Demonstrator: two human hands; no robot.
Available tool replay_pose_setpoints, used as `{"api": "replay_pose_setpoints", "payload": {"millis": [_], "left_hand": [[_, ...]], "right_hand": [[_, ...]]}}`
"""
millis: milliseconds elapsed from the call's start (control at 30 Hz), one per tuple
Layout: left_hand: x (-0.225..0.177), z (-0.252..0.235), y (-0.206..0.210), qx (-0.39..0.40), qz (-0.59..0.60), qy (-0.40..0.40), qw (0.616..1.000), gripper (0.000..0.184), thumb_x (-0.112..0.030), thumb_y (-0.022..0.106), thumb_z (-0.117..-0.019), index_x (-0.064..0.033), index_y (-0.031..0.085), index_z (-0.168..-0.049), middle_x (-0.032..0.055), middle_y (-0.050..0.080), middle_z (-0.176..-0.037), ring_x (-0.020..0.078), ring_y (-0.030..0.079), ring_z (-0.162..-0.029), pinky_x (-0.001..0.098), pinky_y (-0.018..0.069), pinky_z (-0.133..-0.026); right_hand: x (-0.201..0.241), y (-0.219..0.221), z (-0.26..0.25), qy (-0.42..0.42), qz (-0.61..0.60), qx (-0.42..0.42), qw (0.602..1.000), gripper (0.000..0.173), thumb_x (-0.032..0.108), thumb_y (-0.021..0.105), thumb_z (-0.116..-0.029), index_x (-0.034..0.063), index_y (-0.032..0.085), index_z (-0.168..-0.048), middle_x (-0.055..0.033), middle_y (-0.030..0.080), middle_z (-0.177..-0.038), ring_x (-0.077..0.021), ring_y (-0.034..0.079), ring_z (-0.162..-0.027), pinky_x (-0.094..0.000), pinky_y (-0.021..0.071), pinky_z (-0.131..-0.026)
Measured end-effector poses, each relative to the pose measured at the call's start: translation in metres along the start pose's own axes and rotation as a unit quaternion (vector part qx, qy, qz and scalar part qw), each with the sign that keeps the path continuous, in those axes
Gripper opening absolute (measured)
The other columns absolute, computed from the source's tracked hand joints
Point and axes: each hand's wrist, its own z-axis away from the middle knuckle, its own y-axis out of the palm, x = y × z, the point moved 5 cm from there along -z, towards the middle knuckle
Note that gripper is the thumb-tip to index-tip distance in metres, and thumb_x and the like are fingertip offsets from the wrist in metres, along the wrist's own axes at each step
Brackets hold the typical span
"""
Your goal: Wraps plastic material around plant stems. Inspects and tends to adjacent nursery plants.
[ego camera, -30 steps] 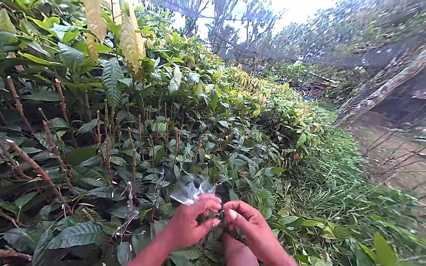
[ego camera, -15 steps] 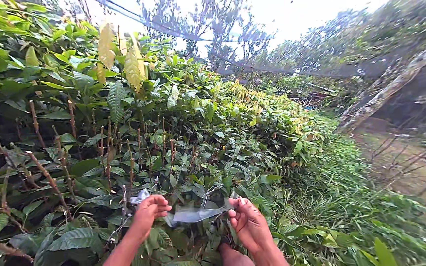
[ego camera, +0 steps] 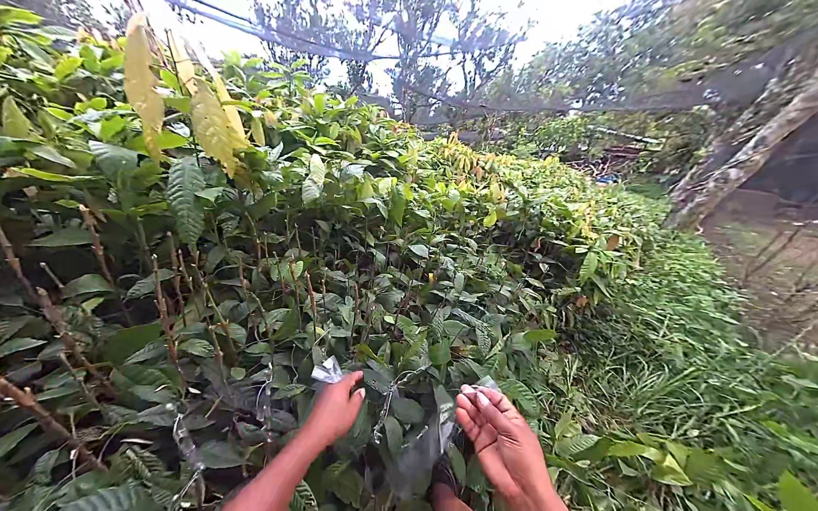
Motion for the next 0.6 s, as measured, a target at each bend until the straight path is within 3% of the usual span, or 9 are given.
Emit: {"api": "replay_pose_setpoints", "payload": {"millis": [67,167,267,367,467,600], "left_hand": [[-0.004,-0.039,0.006,-0.026,-0.002,-0.032,0.999,0.051,-0.019,0.051,-0.1063,-0.0021,0.042,-0.154,0.0220,0.055,-0.147,0.0339,0.056,-0.134,0.0515,0.0420,-0.115],[0.002,-0.095,0.012,-0.103,-0.005,-0.077,0.992,0.057,-0.020,0.055,-0.1037,-0.0027,0.039,-0.155,0.0243,0.062,-0.134,0.0376,0.064,-0.121,0.0551,0.0486,-0.106],[0.023,-0.136,0.021,-0.147,0.013,-0.080,0.986,0.057,-0.023,0.061,-0.1010,-0.0061,0.044,-0.152,0.0209,0.059,-0.141,0.0372,0.063,-0.123,0.0570,0.0492,-0.105],[0.040,-0.148,0.028,-0.162,0.022,-0.059,0.985,0.043,-0.025,0.061,-0.1020,-0.0057,0.057,-0.140,0.0167,0.065,-0.133,0.0323,0.065,-0.120,0.0545,0.0508,-0.104],[0.046,-0.140,0.026,-0.166,0.034,-0.015,0.986,0.033,-0.024,0.059,-0.1034,-0.0038,0.065,-0.129,0.0150,0.071,-0.121,0.0278,0.070,-0.109,0.0492,0.0533,-0.100],[0.059,-0.138,0.022,-0.148,0.088,0.036,0.984,0.024,-0.021,0.063,-0.1007,-0.0050,0.070,-0.118,0.0085,0.074,-0.105,0.0164,0.073,-0.087,0.0368,0.0604,-0.085]], "right_hand": [[0.003,0.005,-0.020,0.001,-0.003,-0.001,1.000,0.013,-0.002,0.042,-0.1066,0.0021,0.055,-0.108,-0.0140,0.075,-0.095,-0.0233,0.077,-0.078,-0.0359,0.0653,-0.071],[0.011,0.015,-0.062,-0.056,0.010,0.018,0.998,0.016,-0.001,0.043,-0.1062,0.0052,0.057,-0.106,-0.0072,0.072,-0.087,-0.0170,0.073,-0.075,-0.0323,0.0642,-0.072],[0.009,0.027,-0.117,-0.097,0.075,0.025,0.992,0.012,0.000,0.047,-0.1058,0.0029,0.056,-0.112,-0.0072,0.071,-0.088,-0.0173,0.073,-0.076,-0.0337,0.0645,-0.072],[-0.018,0.048,-0.167,-0.063,0.225,0.071,0.970,0.016,0.000,0.050,-0.1048,-0.0041,0.053,-0.120,-0.0140,0.071,-0.097,-0.0219,0.075,-0.082,-0.0366,0.0648,-0.074],[-0.063,0.073,-0.202,0.016,0.430,0.192,0.882,0.023,0.004,0.054,-0.1041,-0.0053,0.057,-0.126,-0.0155,0.071,-0.106,-0.0220,0.075,-0.089,-0.0372,0.0637,-0.080],[-0.117,0.100,-0.228,0.028,0.669,0.305,0.678,0.022,0.016,0.057,-0.1036,0.0054,0.068,-0.120,-0.0074,0.073,-0.105,-0.0146,0.072,-0.092,-0.0353,0.0593,-0.087]]}}
